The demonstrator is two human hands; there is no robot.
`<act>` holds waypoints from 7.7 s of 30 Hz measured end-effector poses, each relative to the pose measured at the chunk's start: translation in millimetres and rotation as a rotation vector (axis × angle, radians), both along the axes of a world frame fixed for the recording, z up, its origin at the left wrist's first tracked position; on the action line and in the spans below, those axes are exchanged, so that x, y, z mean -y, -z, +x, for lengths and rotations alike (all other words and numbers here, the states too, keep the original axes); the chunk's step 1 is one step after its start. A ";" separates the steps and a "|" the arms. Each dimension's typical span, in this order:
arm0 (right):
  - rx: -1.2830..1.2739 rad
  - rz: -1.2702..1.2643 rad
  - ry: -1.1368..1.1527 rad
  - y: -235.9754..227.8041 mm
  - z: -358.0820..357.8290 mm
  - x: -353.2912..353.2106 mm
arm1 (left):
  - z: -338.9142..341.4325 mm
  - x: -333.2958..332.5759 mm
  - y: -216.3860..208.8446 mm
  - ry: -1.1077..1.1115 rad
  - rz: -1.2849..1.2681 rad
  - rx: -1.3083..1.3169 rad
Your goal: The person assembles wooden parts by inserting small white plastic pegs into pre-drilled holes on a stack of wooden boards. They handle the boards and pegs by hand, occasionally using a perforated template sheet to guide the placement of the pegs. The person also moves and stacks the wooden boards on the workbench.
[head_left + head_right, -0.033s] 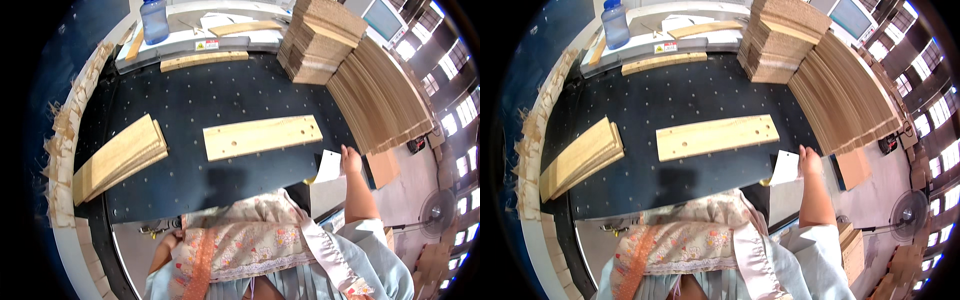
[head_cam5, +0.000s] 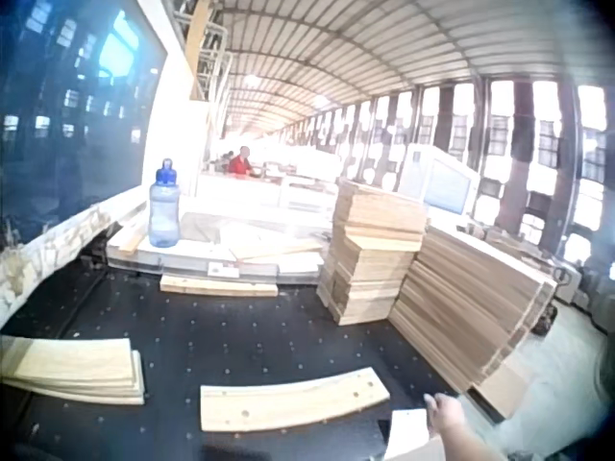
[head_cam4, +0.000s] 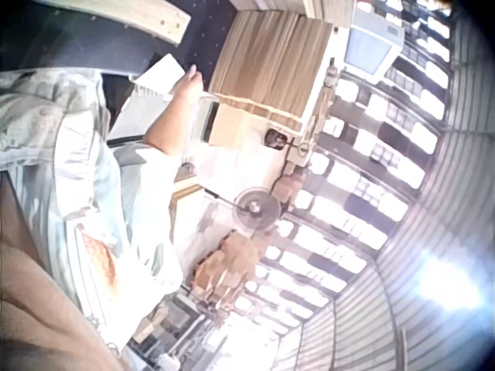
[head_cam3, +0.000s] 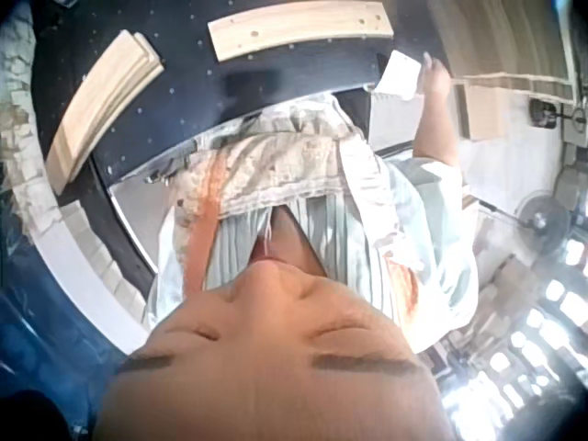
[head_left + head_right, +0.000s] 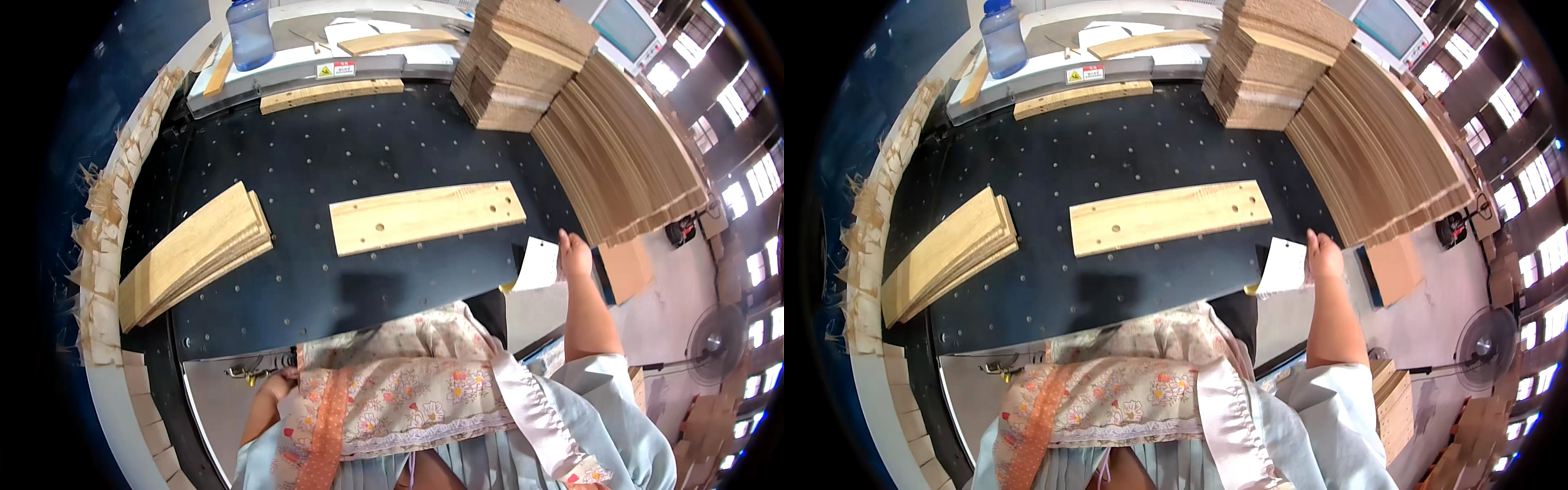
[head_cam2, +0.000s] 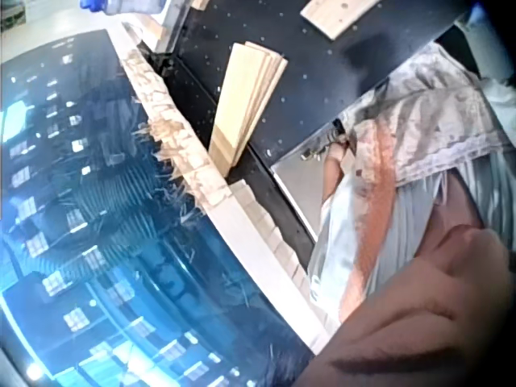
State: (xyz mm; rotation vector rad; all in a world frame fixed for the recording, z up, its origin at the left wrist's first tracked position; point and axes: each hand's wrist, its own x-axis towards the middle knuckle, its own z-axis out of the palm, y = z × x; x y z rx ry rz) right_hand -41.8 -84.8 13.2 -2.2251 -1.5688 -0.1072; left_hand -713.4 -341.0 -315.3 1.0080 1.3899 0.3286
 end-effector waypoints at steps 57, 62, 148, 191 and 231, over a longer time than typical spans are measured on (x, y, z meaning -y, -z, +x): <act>-0.842 0.337 -0.134 41.2 4.9 -7.9 | 125.2 -451.1 -409.2 -0.361 1.319 -0.783; -0.827 0.293 -0.038 39.2 2.0 -8.5 | 22.9 -583.9 -367.5 -0.589 0.636 -1.036; -0.516 0.120 0.251 14.5 -40.5 -20.7 | -41.5 -526.5 -381.3 0.584 0.626 -1.233; -0.512 0.146 0.296 4.6 -58.6 -28.0 | -56.7 -577.6 -315.4 -1.456 0.575 0.248; -0.291 0.289 0.242 32.0 -27.3 -10.4 | -77.3 -593.5 -263.8 -1.254 0.393 0.416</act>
